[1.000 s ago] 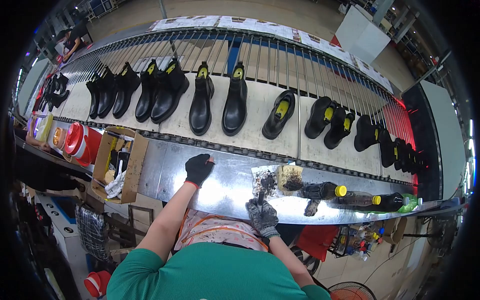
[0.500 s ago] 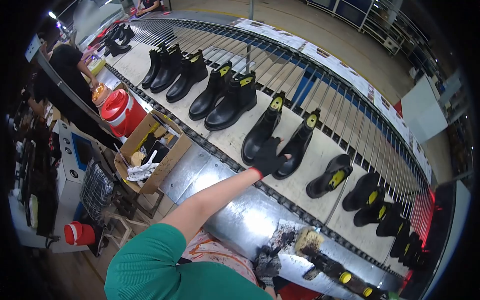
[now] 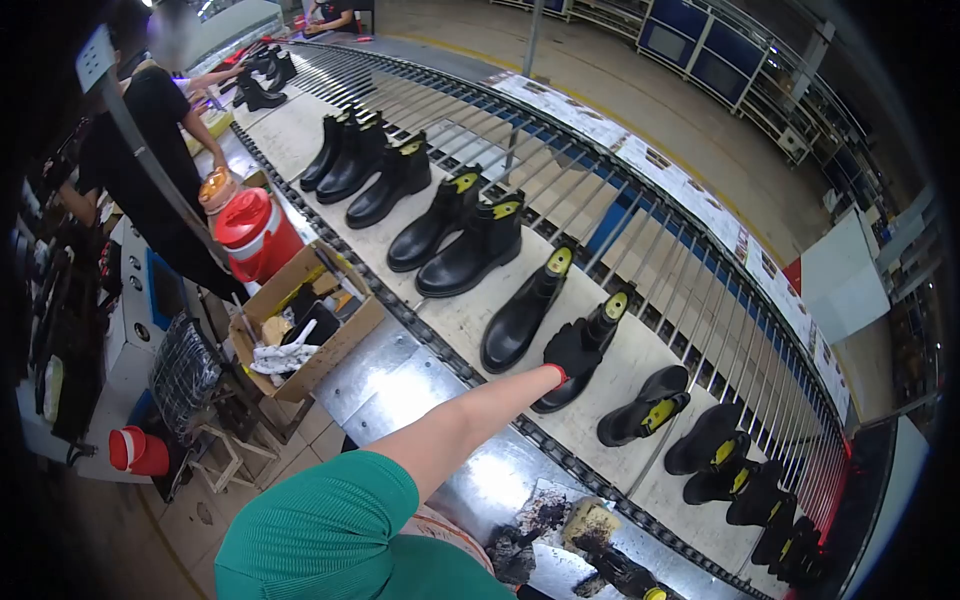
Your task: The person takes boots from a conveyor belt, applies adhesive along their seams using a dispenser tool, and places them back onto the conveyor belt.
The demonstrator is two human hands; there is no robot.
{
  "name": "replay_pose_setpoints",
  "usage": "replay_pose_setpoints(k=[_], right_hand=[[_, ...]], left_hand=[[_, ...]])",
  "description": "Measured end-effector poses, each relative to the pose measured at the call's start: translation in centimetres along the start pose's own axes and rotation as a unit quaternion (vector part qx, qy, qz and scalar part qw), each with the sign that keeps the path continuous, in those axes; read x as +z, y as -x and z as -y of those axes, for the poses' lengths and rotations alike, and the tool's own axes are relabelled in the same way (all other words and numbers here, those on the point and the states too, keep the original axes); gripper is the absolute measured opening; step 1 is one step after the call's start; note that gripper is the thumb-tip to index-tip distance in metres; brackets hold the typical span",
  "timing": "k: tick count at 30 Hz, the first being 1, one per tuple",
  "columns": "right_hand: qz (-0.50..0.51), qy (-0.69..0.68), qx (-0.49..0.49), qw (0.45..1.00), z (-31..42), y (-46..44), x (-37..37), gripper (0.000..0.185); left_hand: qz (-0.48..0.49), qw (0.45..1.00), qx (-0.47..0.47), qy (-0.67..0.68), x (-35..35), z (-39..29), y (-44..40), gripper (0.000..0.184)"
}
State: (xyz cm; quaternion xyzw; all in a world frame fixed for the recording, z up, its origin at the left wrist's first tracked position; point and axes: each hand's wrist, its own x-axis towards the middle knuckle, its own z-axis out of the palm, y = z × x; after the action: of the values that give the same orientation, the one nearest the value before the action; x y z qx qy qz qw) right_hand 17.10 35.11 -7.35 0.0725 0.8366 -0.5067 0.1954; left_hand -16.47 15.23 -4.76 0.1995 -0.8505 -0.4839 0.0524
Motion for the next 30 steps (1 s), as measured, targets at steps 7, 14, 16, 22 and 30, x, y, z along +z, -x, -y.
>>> replay_pose_setpoints(k=[7, 14, 16, 22, 30], right_hand=[[-0.024, -0.061, -0.027, 0.998, 0.2, -0.2, 0.6, 0.026], [-0.095, -0.221, -0.023, 0.970, 3.0, -0.7, -3.4, 0.027], [-0.085, -0.240, -0.008, 0.967, 3.6, -1.2, -3.3, 0.028], [-0.061, -0.269, 0.009, 0.961, 4.1, -1.7, -3.6, 0.029], [-0.007, -0.269, 0.051, 0.962, 4.7, -2.2, -1.7, 0.032]], left_hand=[[0.135, 0.980, 0.087, 0.121, -10.1, 0.8, 9.9, 0.054], [0.099, 0.989, 0.094, 0.060, -16.6, 2.2, 21.8, 0.057], [0.093, 0.989, 0.103, 0.056, -15.9, 4.8, 23.5, 0.063], [0.098, 0.979, 0.069, 0.163, -15.4, 6.1, 27.1, 0.069], [0.212, 0.885, 0.106, 0.401, -11.7, 5.7, 17.7, 0.044]])
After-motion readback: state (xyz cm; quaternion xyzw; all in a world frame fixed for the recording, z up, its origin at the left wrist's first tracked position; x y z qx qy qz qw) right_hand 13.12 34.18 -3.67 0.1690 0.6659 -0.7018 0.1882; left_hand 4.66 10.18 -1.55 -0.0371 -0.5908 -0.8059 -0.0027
